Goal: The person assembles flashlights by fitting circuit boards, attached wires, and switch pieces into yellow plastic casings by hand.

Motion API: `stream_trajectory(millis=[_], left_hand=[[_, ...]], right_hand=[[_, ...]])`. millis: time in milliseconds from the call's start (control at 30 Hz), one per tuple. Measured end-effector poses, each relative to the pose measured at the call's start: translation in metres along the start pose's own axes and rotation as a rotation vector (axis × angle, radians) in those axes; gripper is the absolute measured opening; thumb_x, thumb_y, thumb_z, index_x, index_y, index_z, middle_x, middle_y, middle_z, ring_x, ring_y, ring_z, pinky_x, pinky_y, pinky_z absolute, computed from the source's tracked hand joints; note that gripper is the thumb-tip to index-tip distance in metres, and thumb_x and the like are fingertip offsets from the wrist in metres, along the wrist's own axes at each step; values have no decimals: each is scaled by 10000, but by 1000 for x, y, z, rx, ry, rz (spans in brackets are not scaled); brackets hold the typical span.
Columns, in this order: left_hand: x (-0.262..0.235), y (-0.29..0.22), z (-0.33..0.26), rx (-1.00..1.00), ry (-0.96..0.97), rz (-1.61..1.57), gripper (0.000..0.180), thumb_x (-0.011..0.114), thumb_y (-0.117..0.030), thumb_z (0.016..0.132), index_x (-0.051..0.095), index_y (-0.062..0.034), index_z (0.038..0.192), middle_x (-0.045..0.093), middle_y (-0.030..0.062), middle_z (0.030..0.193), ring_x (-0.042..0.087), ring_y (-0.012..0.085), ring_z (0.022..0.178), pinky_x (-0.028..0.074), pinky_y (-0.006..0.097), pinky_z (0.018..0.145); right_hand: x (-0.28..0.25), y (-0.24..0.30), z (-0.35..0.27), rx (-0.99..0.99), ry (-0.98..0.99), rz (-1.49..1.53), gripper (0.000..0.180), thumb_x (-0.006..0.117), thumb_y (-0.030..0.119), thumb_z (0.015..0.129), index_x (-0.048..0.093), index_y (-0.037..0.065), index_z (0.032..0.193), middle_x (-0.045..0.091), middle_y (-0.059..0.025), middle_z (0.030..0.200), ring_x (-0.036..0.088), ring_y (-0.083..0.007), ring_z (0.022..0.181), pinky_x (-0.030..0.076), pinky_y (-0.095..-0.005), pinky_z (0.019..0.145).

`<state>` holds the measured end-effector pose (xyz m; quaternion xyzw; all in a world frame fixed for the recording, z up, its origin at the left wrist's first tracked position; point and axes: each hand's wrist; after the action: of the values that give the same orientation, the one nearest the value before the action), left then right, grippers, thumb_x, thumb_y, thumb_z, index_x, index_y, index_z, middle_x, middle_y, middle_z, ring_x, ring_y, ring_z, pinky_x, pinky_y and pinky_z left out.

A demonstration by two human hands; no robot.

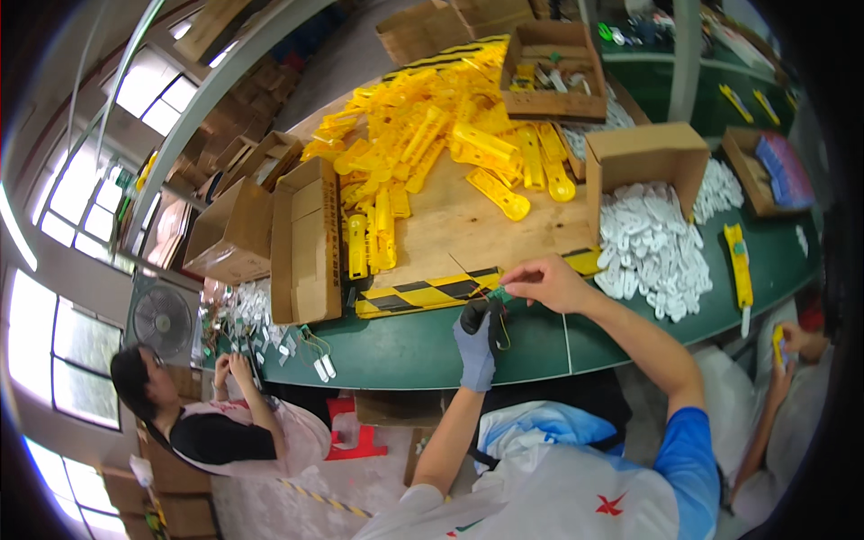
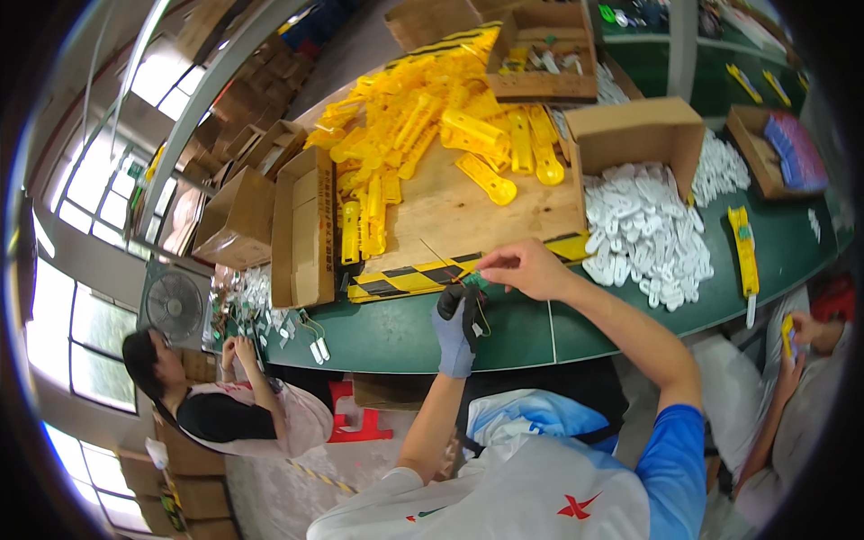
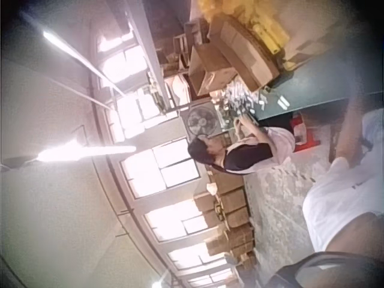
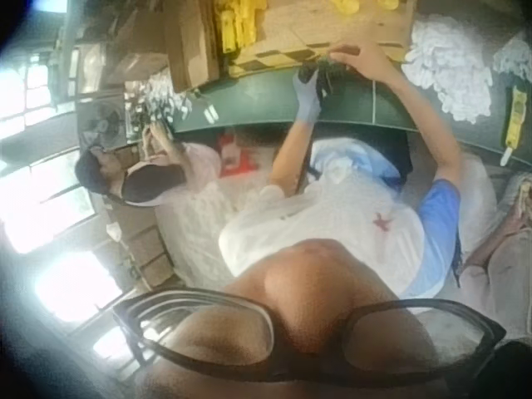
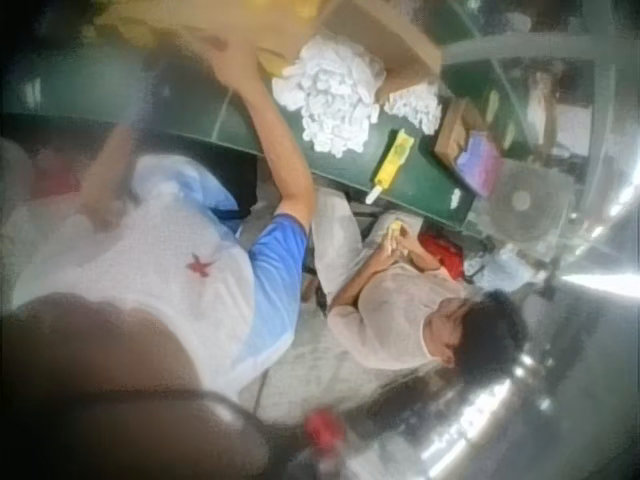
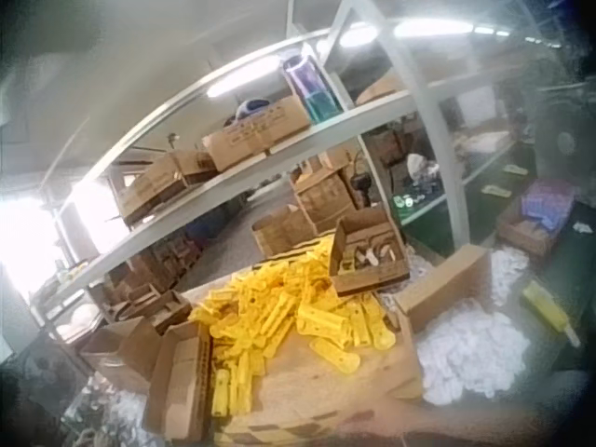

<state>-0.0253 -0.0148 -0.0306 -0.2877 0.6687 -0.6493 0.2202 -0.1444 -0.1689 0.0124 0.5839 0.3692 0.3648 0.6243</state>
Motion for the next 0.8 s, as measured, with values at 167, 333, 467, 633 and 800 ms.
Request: stream_trajectory(millis=[167,333,467,633,800], left_hand=[[-4,-13,10,196,-89,68,79,655,-51,904,615,-33,838,624,12,751,536,67,666,437,229,607],[-2,-23,15,184,-15,205,68,687,-4,847,625,11,868,647,72,770,572,112,686,458,265,630],[-7,-37,18,330,42,608,138,742,-6,759,643,14,854,629,112,771,619,192,741,476,317,694],[-4,-91,44,499,321,767,118,703,-20,801,664,20,906,663,124,829,633,188,762,482,315,696],[2,-106,150,701,404,846,230,578,-21,853,656,16,1067,675,162,999,663,295,872,506,337,762]], right_hand=[[-10,8,18,17,71,143,201,699,108,891,708,-7,1054,711,-59,867,642,-80,746,520,-228,640],[-20,4,8,-32,33,108,166,720,90,869,729,-30,984,731,-82,848,668,-94,731,535,-225,679],[-20,1,1,-50,-35,78,168,721,85,867,728,-38,981,738,-97,867,685,-106,755,539,-224,693],[-27,-10,-1,-178,-90,184,128,716,51,863,723,-35,957,735,-97,861,689,-109,777,543,-220,707],[-27,-5,-6,-323,-143,177,118,715,106,871,726,21,953,724,-63,866,687,-113,767,536,-235,676]])
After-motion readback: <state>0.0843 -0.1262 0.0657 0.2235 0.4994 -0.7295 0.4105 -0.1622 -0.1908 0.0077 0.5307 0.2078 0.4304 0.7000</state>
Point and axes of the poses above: each hand's wrist, its own z-axis towards the middle knuckle, its own x-axis out of the palm, y = z × x
